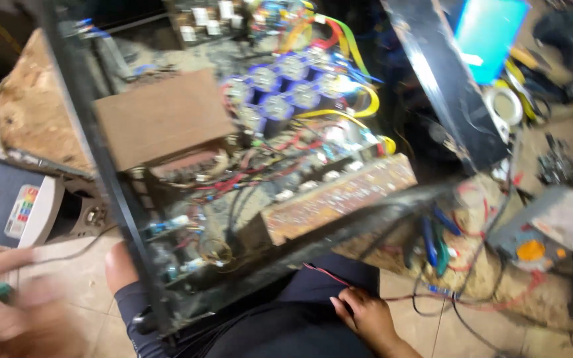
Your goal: Repairing and finalizing the assembly of an audio amplifier by checking internal wiring and components.
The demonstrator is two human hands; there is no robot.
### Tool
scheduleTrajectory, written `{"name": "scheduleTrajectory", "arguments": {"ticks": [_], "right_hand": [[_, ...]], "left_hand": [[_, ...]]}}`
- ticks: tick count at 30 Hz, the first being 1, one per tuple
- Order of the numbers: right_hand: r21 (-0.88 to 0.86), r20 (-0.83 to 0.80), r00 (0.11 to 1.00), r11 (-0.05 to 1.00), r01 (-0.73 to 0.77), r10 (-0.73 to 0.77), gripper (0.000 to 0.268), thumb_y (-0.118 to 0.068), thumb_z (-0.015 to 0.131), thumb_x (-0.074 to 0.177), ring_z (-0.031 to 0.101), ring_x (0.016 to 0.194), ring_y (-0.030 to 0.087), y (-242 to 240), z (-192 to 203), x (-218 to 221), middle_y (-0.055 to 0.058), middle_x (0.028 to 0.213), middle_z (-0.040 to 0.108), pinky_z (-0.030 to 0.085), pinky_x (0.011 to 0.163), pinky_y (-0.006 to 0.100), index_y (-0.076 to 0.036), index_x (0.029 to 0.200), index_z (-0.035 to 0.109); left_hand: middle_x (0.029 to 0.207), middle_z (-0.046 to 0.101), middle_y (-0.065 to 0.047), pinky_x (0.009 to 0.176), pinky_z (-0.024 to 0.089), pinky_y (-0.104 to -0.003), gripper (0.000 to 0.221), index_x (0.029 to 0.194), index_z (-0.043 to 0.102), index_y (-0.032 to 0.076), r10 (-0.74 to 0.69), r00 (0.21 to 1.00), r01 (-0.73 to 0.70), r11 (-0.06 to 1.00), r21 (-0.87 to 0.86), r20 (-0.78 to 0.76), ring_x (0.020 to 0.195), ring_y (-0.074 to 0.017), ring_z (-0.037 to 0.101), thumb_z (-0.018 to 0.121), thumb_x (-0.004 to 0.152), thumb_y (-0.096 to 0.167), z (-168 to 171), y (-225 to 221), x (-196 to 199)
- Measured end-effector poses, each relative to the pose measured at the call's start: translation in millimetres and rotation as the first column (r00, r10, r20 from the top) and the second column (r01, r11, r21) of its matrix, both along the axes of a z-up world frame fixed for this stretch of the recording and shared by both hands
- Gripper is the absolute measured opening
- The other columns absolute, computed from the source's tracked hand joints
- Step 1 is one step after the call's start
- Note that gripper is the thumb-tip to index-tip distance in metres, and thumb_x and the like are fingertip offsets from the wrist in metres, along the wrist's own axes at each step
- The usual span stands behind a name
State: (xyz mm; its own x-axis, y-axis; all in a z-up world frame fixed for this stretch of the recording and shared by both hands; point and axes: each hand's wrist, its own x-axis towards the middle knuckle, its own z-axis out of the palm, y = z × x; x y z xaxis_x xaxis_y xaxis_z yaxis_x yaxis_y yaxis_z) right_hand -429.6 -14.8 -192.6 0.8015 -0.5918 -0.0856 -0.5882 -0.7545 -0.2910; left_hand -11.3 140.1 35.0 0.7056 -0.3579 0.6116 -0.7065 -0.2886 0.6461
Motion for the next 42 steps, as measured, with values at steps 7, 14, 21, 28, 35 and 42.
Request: {"name": "scheduleTrajectory", "arguments": {"ticks": [7, 14, 21, 28, 35, 42], "right_hand": [[0.214, 0.306, 0.951, 0.971, -0.108, 0.038, 0.018, -0.031, 0.066, 0.100, 0.068, 0.067, 0.024, -19.8, 85.7, -26.4, 0.002, 0.080, 0.071, 0.051, 0.057, 0.036, -0.016, 0.093, 0.073], [0.071, 0.506, 0.817, 0.958, 0.279, -0.276, 0.009, -0.021, 0.072, 0.091, 0.065, 0.061, 0.014, -37.2, 161.2, -84.7, 0.000, 0.083, 0.076, 0.052, 0.058, 0.030, -0.013, 0.091, 0.075], [-0.122, 0.324, 0.787, 0.801, 0.586, -0.526, 0.030, -0.031, 0.074, 0.094, 0.066, 0.071, 0.016, -66.6, 164.9, -118.0, 0.004, 0.099, 0.072, 0.052, 0.054, 0.032, -0.009, 0.113, 0.078], [-0.401, 0.388, 0.887, 0.821, 0.407, -0.250, 0.015, -0.015, 0.081, 0.094, 0.062, 0.085, 0.026, -68.2, 120.2, -126.6, 0.005, 0.102, 0.065, 0.050, 0.075, 0.035, -0.016, 0.109, 0.079], [-0.097, 0.593, 0.723, 0.860, 0.501, -0.354, 0.015, -0.006, 0.064, 0.106, 0.067, 0.117, 0.030, -104.1, 70.6, -176.0, 0.020, 0.124, 0.070, 0.051, 0.109, 0.039, 0.005, 0.116, 0.069], [0.844, -0.022, 0.969, -0.525, -0.114, -0.246, 0.070, -0.036, 0.084, 0.121, 0.039, 0.147, 0.042, -270.6, 53.5, -250.3, 0.029, 0.158, 0.042, 0.028, 0.118, 0.058, -0.002, 0.152, 0.031]], "left_hand": [[0.106, 0.075, -0.007, 0.089, 0.052, -0.038, 0.018, 0.106, 0.075, 0.011, -0.629, 0.775, 0.494, 0.538, 0.683, -0.065, 0.106, -0.0234, 0.072, 0.071, 0.094, 0.024, 62.7, -131.9, -45.8], [0.097, 0.075, -0.006, 0.081, 0.049, -0.035, 0.013, 0.106, 0.076, 0.010, -0.484, 0.851, 0.468, 0.520, 0.715, -0.204, 0.080, -0.0199, 0.066, 0.064, 0.104, 0.014, 44.4, -148.5, -57.3], [0.106, 0.073, -0.014, 0.080, 0.050, -0.035, 0.014, 0.117, 0.076, -0.002, -0.440, 0.853, 0.515, 0.629, 0.582, -0.281, 0.087, -0.0211, 0.064, 0.068, 0.110, 0.007, 35.4, -129.8, -64.2], [0.112, 0.078, -0.008, 0.087, 0.050, -0.043, 0.027, 0.111, 0.077, 0.012, -0.368, 0.907, 0.375, 0.484, 0.791, -0.205, 0.103, -0.0298, 0.072, 0.058, 0.097, 0.025, 42.2, -127.4, -52.7], [0.091, 0.074, -0.018, 0.076, 0.047, -0.053, 0.027, 0.086, 0.071, 0.007, -0.296, 0.895, 0.434, 0.407, 0.804, -0.333, 0.089, -0.0412, 0.067, 0.051, 0.092, 0.024, 29.3, -141.2, -9.0], [0.080, 0.071, -0.010, 0.064, 0.058, -0.044, 0.015, 0.084, 0.068, 0.013, -0.375, 0.848, 0.454, 0.146, 0.879, -0.376, 0.074, -0.0332, 0.072, 0.054, 0.085, 0.009, 10.1, -141.7, -13.2]]}}
